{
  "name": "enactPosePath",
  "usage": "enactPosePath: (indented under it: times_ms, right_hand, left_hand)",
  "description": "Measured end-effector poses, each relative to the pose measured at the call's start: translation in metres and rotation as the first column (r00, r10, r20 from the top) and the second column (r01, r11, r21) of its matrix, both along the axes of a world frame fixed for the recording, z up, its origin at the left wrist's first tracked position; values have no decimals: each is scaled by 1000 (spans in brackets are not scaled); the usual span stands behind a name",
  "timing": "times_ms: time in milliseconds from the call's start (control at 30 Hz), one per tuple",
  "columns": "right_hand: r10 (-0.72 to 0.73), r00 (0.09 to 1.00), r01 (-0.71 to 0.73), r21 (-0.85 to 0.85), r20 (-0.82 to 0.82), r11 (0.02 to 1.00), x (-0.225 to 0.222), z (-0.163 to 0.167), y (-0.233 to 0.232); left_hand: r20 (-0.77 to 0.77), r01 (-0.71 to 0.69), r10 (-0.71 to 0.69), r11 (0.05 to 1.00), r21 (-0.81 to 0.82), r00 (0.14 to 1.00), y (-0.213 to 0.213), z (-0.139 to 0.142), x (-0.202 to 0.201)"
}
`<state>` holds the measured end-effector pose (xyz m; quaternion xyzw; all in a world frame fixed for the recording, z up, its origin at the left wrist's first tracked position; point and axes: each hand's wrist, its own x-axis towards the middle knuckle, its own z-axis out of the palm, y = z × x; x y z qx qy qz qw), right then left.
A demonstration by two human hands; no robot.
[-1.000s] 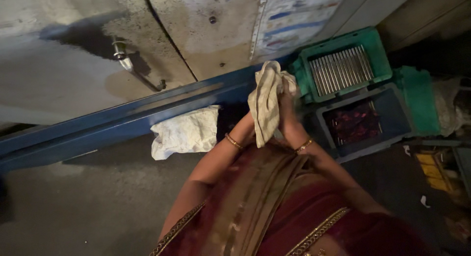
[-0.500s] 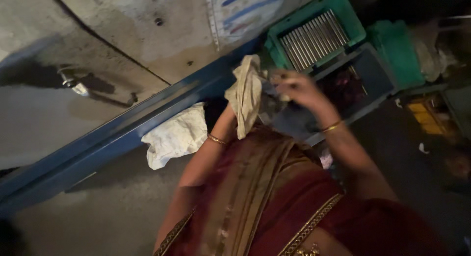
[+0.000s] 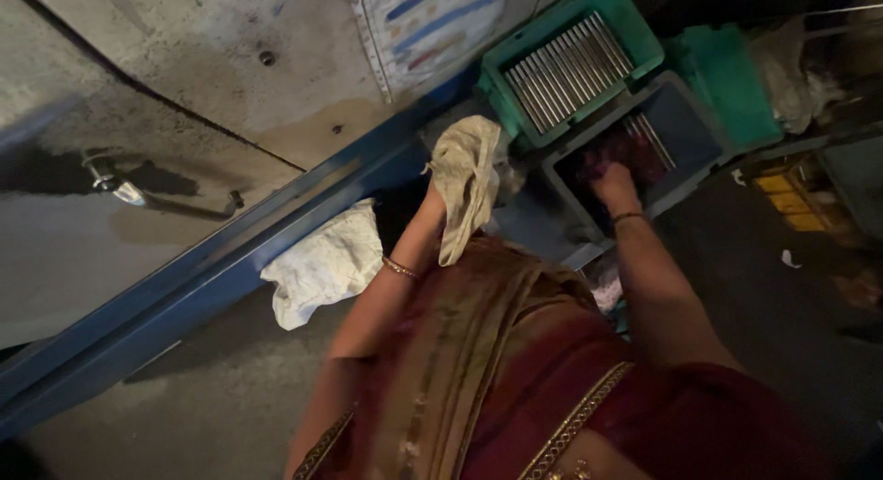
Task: The person repeatedly scrapes a metal rod against a grid of dark squares on a machine surface, then wipes the area with a cloth. The person opens a side panel, removes a small metal piece, wipes it, and places it in a green tray. The person repeats the scraping and wiping cycle on the same grid area.
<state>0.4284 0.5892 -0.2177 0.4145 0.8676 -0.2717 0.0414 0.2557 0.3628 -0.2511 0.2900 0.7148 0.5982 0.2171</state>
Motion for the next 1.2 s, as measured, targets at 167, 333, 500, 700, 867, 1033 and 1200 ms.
enactPosePath:
  times_ms: [167,333,500,700,867,1033,1200]
  right_hand:
    - [-460,856,353,-385,-235,853,4,17,34]
    - [-631,663,410,-510,-402,756,7,56,53]
    - [-289,756,-104,-544,-587,833,6,109,28]
    - [-51,835,-333,-576,-548,747,7,100,51]
    - [168,980,-167,-19,108,986,8,12,70]
    - [148,836,-247,122,529,961,23,-32,16]
    - [194,850,-171,-91,491,981,11,-17,16]
  left_hand:
    - [185,4,12,997,-83,983,11,1,-15]
    - [409,-23,82,989,-145,909,37,6,-33]
    - [566,189,-158,982,4,809,54,19,-22]
    - [729,67,-660,731,679,-178,33,23,-10]
    - [739,67,-669,736,674,-76,3,-4,-19]
    - [853,190,-141,981,50,503,-23,-11,-30]
    - [608,111,-37,990,-85,793,-38,8,-23]
